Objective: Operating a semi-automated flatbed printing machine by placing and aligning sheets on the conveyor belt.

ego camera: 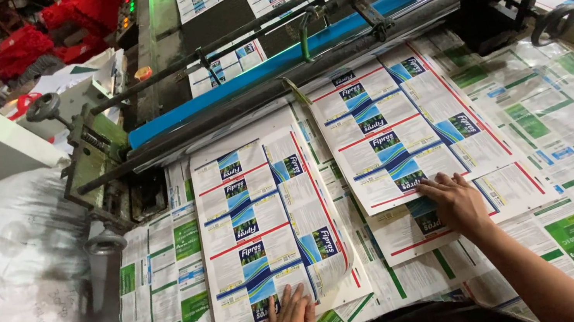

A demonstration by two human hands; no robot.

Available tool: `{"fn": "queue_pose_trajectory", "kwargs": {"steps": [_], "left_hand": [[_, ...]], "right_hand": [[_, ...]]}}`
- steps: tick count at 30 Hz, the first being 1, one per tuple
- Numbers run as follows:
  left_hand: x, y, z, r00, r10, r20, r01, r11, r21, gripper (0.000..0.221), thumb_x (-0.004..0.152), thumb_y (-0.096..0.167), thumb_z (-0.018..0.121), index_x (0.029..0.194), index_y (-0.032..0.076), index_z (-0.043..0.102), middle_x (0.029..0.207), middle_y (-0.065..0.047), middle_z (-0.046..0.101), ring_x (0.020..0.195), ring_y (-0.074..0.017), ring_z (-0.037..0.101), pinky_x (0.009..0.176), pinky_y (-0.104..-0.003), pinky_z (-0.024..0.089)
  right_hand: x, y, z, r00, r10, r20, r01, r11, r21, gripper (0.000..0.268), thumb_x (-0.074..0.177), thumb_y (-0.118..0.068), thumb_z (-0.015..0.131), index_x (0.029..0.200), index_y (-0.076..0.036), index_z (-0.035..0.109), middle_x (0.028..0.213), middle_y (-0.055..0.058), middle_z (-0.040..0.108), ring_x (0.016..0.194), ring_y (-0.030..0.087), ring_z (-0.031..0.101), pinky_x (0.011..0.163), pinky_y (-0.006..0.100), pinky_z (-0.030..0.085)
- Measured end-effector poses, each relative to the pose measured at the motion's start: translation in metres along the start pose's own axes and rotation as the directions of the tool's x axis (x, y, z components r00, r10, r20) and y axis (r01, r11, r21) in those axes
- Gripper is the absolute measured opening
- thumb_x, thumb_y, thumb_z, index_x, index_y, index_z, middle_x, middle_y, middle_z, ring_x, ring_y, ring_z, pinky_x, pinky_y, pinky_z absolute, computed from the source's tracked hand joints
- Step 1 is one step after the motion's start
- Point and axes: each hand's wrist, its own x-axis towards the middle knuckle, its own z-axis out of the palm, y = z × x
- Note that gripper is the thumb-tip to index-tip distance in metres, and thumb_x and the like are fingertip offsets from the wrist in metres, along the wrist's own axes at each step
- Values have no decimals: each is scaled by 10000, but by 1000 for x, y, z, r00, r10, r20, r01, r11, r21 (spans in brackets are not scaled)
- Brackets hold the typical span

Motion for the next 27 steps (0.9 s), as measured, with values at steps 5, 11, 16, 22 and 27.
{"fn": "queue_pose_trajectory", "kwargs": {"steps": [5,11,16,22,27], "left_hand": [[1,-9,7,1000,4,23,-4,1000,7,291,988,291,559,1019,91,768,1289,-109,718,1329,-364,560,1158,-629,250],[-10,-54,46,994,105,-21,-106,994,-9,209,936,257,644,961,91,768,1257,-140,730,1282,-393,597,1125,-671,263],[-11,-102,96,963,215,-164,-206,976,70,164,832,319,751,872,161,775,1133,-82,777,1189,-365,666,1116,-694,285],[-9,-94,89,979,181,-92,-173,980,96,186,783,304,759,898,160,782,1173,-89,769,1202,-374,663,1090,-686,302],[15,-30,-9,976,216,-39,-211,973,97,154,869,226,674,971,129,737,1067,-89,782,1032,-349,730,867,-577,479]], "right_hand": [[23,-3,-3,996,40,82,-39,999,-3,521,862,-123,608,1344,-319,642,1457,-95,591,1392,225,518,1201,490,370],[40,-4,6,993,65,101,-65,998,-5,597,818,-90,607,1393,-246,650,1470,-10,573,1394,305,453,1144,546,332],[37,-10,-9,995,81,-64,-69,984,163,464,812,-72,596,1256,-152,706,1437,12,627,1384,297,510,1186,469,360],[36,-7,-3,995,73,-75,-59,984,167,457,777,-105,653,1229,-128,715,1395,42,643,1347,324,509,1143,491,355],[30,-3,3,989,5,-148,19,987,161,439,769,-69,629,1193,-120,730,1367,32,683,1284,281,593,1111,445,430]]}}
